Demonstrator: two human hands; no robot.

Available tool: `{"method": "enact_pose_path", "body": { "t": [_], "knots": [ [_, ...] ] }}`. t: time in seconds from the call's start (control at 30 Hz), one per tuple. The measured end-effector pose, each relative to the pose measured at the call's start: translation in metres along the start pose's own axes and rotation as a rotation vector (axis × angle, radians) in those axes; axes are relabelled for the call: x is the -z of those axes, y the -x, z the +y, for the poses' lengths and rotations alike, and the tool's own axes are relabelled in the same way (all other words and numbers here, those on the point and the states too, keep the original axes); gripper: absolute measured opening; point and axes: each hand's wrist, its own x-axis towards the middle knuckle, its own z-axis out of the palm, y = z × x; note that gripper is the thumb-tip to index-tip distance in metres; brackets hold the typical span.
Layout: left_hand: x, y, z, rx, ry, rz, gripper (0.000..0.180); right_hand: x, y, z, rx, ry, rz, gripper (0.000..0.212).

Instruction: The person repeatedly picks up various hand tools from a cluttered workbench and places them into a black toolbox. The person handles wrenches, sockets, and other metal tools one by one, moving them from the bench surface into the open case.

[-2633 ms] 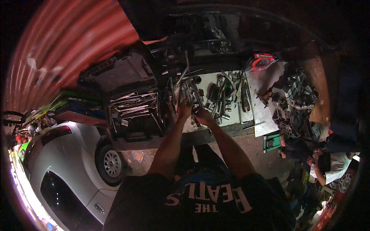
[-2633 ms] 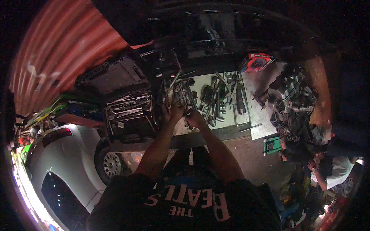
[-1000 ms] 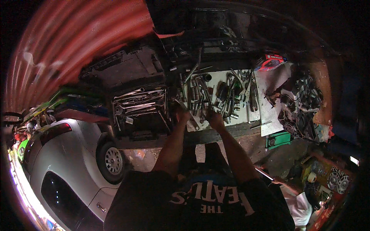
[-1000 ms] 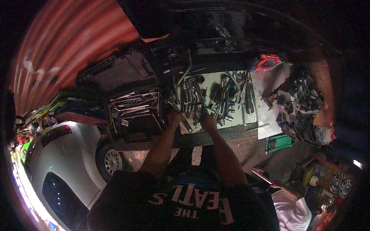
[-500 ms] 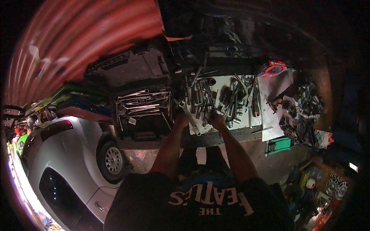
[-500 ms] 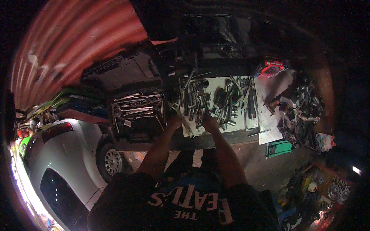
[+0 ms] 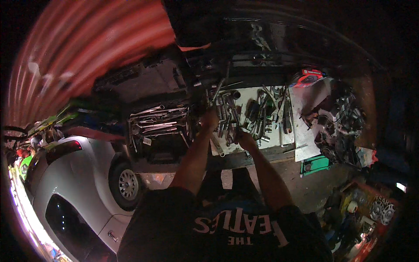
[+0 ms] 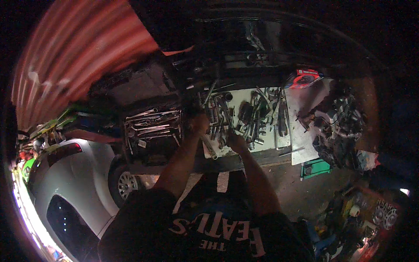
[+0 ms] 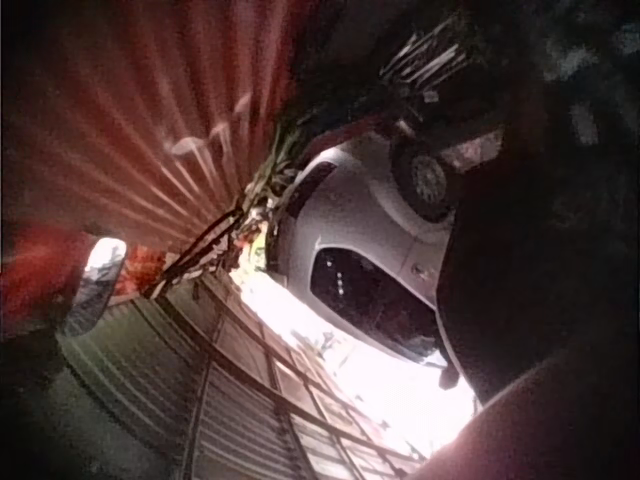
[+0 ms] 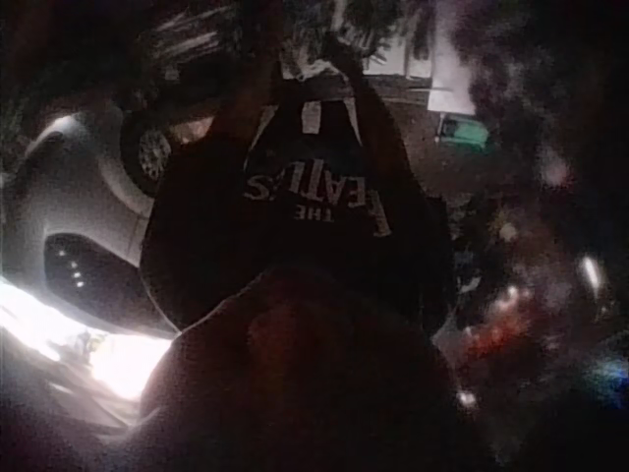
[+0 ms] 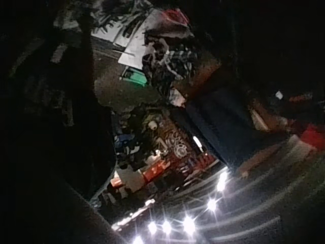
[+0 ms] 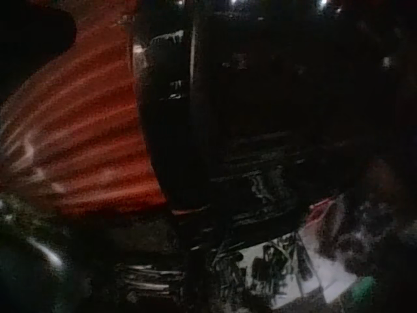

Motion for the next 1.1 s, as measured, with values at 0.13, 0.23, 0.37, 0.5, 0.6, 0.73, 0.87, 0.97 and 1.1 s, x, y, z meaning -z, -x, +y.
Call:
{"method": "enact_pose_path", "body": {
  "t": [0.13,0.23,0.37,0.5,0.6,0.73,0.87,0.97,1.1],
  "knots": [
    [-0.004,-0.027,-0.003,0.038,-0.062,-0.100,0.025,0.008,0.000,-0.005,0.004,0.029,-0.043,0.045],
    [0.004,-0.037,-0.002,0.074,-0.060,0.007,0.023,0.017,0.000,-0.016,0.055,0.067,-0.043,0.033],
    [0.026,-0.062,0.005,0.193,-0.086,0.004,0.027,0.012,0.000,-0.001,0.010,-0.154,-0.072,0.029],
    [0.042,-0.087,0.016,0.075,-0.133,-0.093,0.036,0.001,-0.005,0.023,-0.096,-0.250,-0.146,0.031],
    [0.027,-0.103,0.001,-0.054,-0.162,0.128,0.037,0.000,-0.010,0.019,-0.179,-0.212,-0.173,0.031],
    [0.008,-0.105,-0.006,-0.067,-0.210,0.232,0.035,0.008,-0.009,0.003,-0.162,-0.313,-0.166,0.033],
    [0.010,-0.096,0.018,0.019,-0.083,0.069,0.036,0.001,-0.001,0.021,-0.251,-0.538,-0.152,0.032],
    [0.006,-0.091,0.004,0.002,-0.155,0.109,0.035,0.006,-0.009,0.012,-0.254,-0.492,-0.205,0.030],
    [-0.009,-0.074,0.007,0.073,-0.056,0.062,0.036,0.019,-0.010,0.004,-0.203,-0.130,-0.209,0.036]
  ]
}}
